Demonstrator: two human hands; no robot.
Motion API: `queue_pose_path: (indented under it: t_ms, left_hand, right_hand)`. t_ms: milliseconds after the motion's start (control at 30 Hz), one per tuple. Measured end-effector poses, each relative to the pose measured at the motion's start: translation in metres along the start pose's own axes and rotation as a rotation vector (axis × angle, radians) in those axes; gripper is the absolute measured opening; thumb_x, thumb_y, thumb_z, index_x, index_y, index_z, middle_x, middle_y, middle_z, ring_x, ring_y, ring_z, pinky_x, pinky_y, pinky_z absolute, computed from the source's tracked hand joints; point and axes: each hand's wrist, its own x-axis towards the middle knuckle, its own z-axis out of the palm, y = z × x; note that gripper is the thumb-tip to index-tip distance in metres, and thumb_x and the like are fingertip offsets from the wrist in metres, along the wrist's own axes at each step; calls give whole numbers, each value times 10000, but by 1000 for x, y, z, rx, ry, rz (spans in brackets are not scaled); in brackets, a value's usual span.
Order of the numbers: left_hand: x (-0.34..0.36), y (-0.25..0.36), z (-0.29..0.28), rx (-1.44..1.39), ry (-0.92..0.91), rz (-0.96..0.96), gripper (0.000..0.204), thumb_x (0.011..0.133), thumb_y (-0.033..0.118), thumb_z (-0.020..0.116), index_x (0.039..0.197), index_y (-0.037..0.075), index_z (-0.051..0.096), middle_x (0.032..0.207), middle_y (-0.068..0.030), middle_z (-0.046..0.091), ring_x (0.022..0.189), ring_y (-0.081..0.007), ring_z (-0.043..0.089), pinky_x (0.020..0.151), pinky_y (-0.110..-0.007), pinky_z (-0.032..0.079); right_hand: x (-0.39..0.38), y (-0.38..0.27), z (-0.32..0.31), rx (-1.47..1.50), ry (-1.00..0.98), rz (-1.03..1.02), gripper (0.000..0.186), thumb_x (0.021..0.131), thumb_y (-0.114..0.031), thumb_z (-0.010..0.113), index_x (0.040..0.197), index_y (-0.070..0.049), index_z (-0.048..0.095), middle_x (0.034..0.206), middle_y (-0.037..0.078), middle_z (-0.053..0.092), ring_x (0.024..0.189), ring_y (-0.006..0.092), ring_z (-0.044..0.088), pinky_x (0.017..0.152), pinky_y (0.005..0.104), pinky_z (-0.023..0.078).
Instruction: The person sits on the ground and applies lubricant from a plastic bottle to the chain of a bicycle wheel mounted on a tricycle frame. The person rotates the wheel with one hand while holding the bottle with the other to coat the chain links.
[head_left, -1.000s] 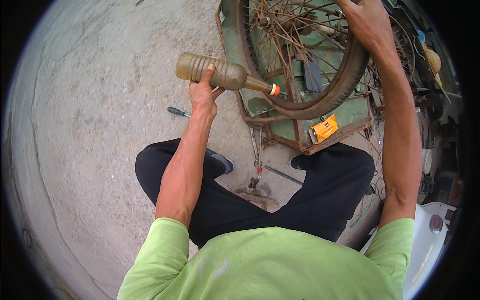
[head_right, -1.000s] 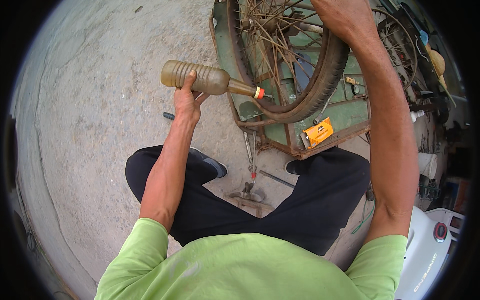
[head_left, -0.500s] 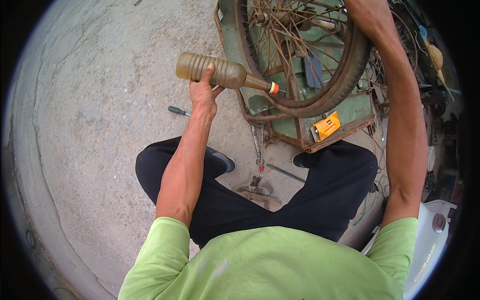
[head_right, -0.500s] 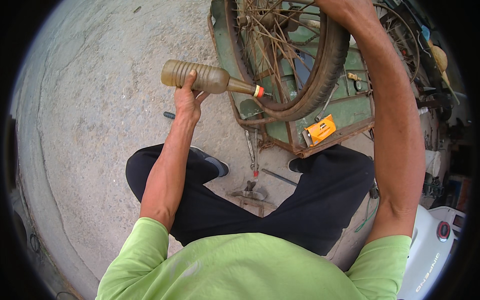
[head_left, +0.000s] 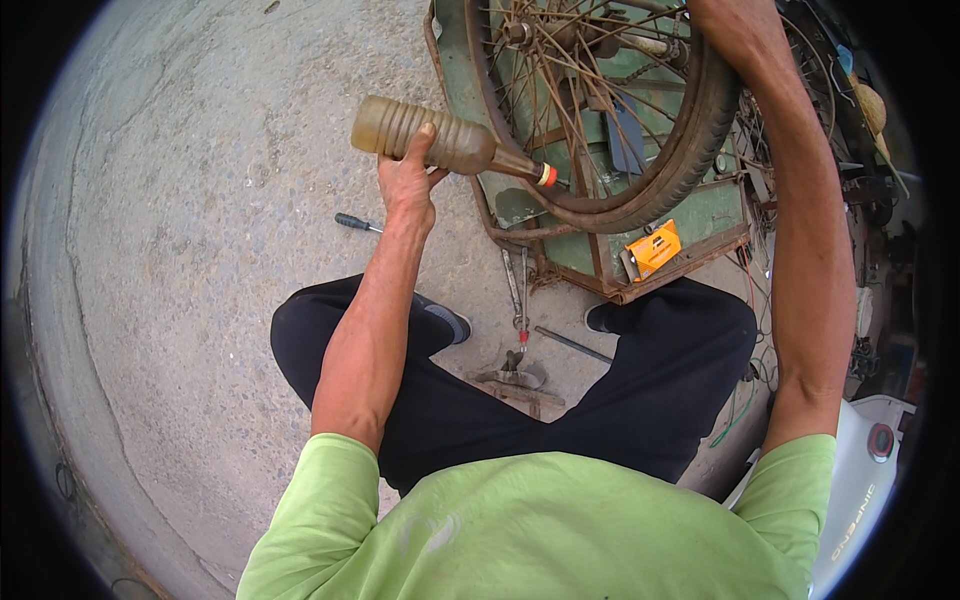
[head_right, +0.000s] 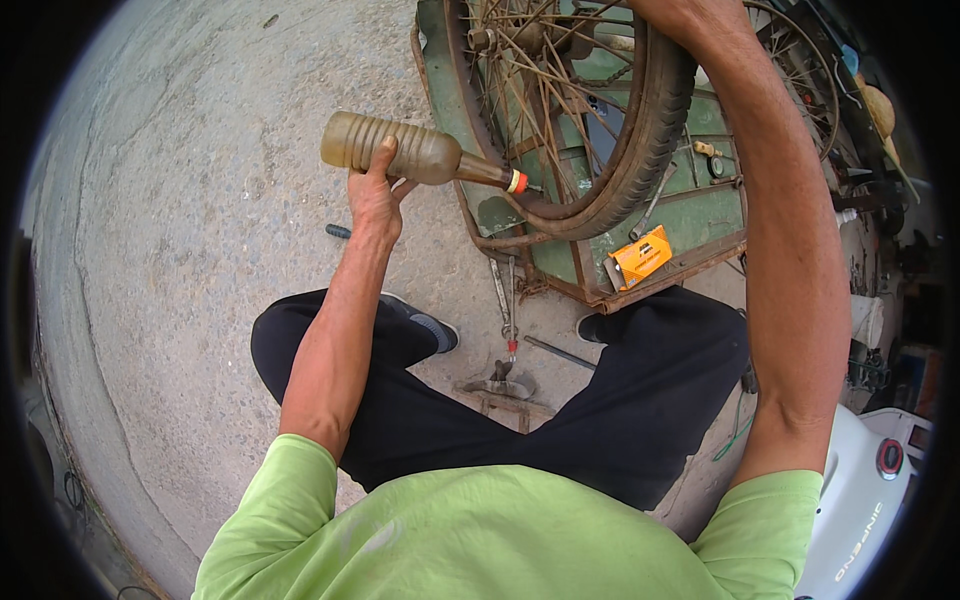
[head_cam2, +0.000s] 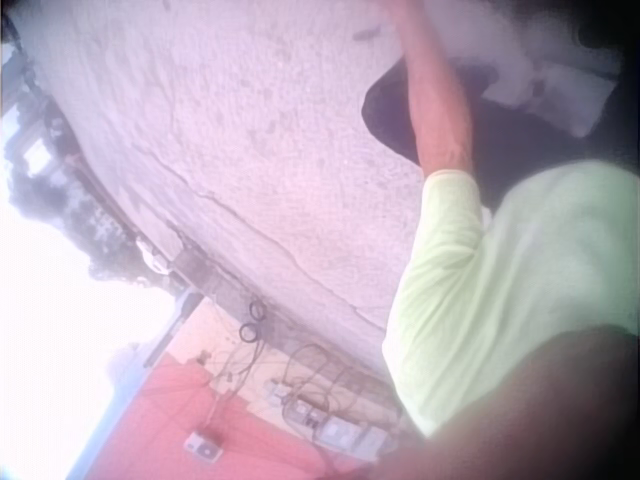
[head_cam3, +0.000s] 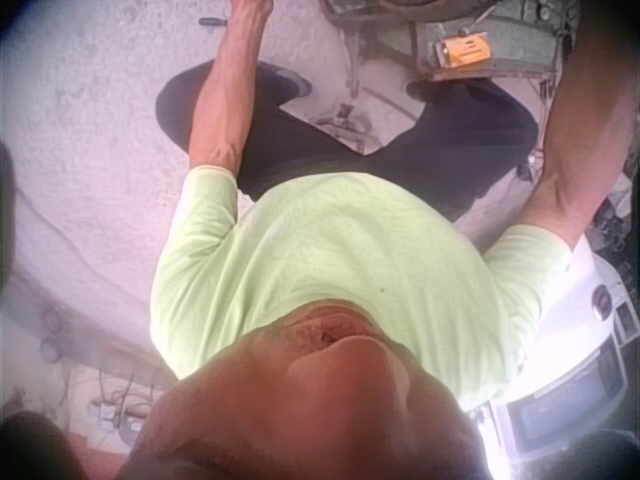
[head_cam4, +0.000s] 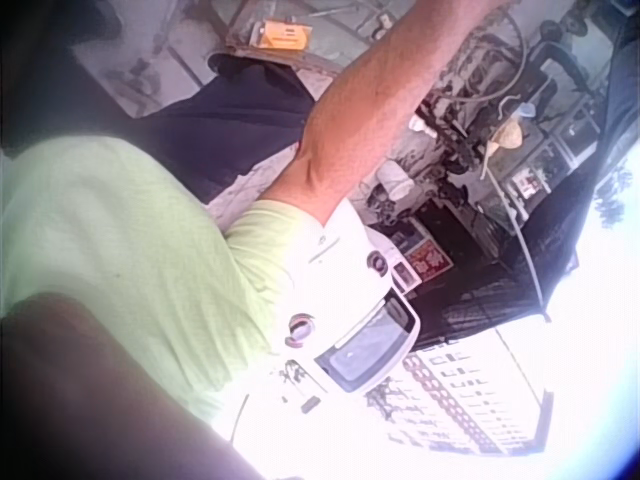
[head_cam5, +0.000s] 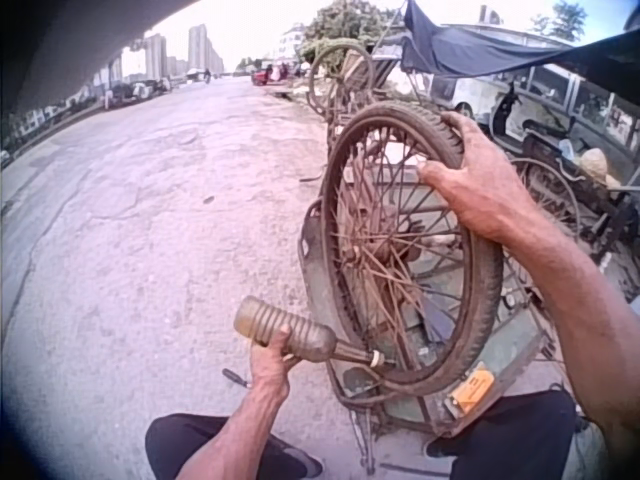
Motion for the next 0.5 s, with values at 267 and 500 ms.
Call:
queue_pose_path:
  t_ms: [267,500]
  left_hand:
    - [0,1,-1,-85,42,-110,607,922,361,810,1385,73,543,1288,-137,635,1170,-331,652,1024,-605,545]
    - [-5,9,-5,-84,40,-111,584,933,371,793,1369,62,558,1283,-147,633,1164,-339,654,1045,-617,530]
  right_hand:
    - [10,14,4,-48,2,40,822,860,-350,738,1531,27,447,1282,268,681,1166,343,675,1045,388,506]
    - [1,-2,-1,-29,0,34,820,860,-357,739,1530,21,453,1309,280,664,1201,354,662,1064,399,495]
